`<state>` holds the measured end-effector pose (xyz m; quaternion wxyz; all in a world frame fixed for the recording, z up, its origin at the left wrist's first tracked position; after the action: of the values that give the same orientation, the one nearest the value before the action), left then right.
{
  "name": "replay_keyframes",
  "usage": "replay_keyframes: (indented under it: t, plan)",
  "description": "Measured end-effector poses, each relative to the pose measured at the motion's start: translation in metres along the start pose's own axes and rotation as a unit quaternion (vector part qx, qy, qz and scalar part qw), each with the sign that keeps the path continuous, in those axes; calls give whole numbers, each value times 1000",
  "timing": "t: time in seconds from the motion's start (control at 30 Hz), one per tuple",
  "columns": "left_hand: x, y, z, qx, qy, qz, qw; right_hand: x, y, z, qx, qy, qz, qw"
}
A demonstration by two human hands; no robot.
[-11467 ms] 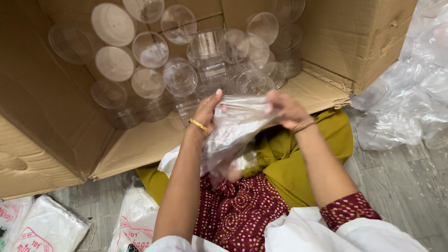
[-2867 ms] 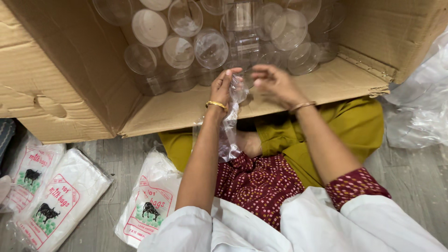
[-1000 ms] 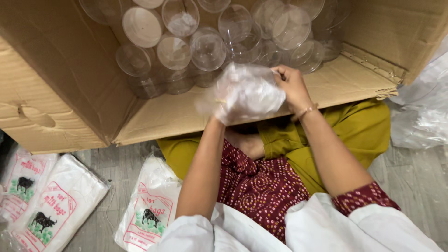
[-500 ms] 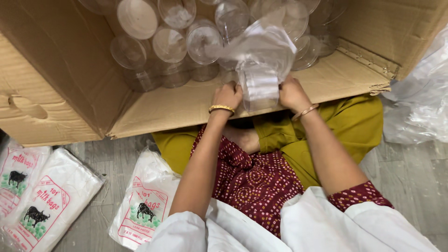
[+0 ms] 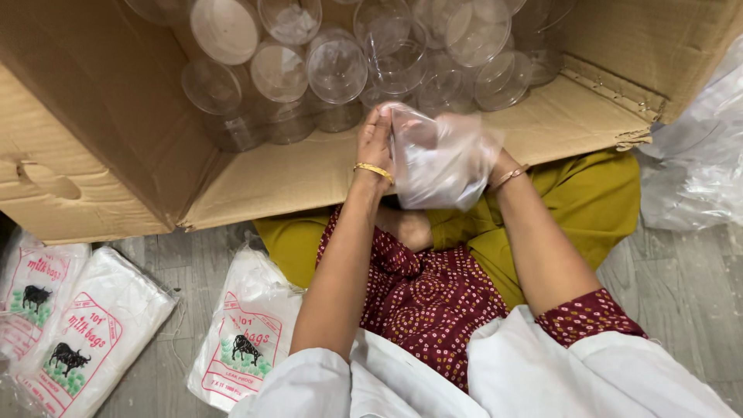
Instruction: The person sits on the floor in front of a large cardboard box of clear plastic cups. They open a polythene bag, stack cups into it, tie the bag closed, and place the filled bag aside, repeating the process with new bags.
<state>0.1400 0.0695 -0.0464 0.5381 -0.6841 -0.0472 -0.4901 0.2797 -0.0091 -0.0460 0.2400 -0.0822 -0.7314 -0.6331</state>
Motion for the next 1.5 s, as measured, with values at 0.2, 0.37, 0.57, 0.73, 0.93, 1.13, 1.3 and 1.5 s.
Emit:
replay_keyframes:
  t: [0.2,0.37,0.57,0.73,0.93,1.13,1.3,1.5]
  plan:
    - [8,-8,3,70,42,15,997,73,22,-18,20,73,-4,997]
    - [-12,-10,4,107,35,188,976,128,22,-25,28,111,-66,991]
    - [-9,7,21,66,48,440,894,129,2,-35,83,-22,-93,992]
    - [-6,25,13,-72,69,238,966,15,87,-100,-269,-212,2,940]
    - [-9,20,9,-134,9,212,968,-163,156,-294,-454,-482,117,740]
    - [-13,24,10,-153,8,203,967,-217,231,-315,-503,-391,88,766]
    - [-17,24,10,-140,12,190,972,-195,215,-309,-417,-447,-22,791]
    - [-24,27,11,-144,10,211,967,-152,106,-392,-203,-788,-295,501]
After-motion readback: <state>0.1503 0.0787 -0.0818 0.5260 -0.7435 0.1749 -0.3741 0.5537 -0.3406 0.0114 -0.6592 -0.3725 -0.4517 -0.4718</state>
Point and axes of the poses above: each hand's wrist, its own z-axis towards the middle knuckle, its own x-axis out of the palm, y = z × x, the point moved 9 cm from there along z, towards the middle knuckle, and after that the axes turned 10 degrees about y, right-handed, at the moved point
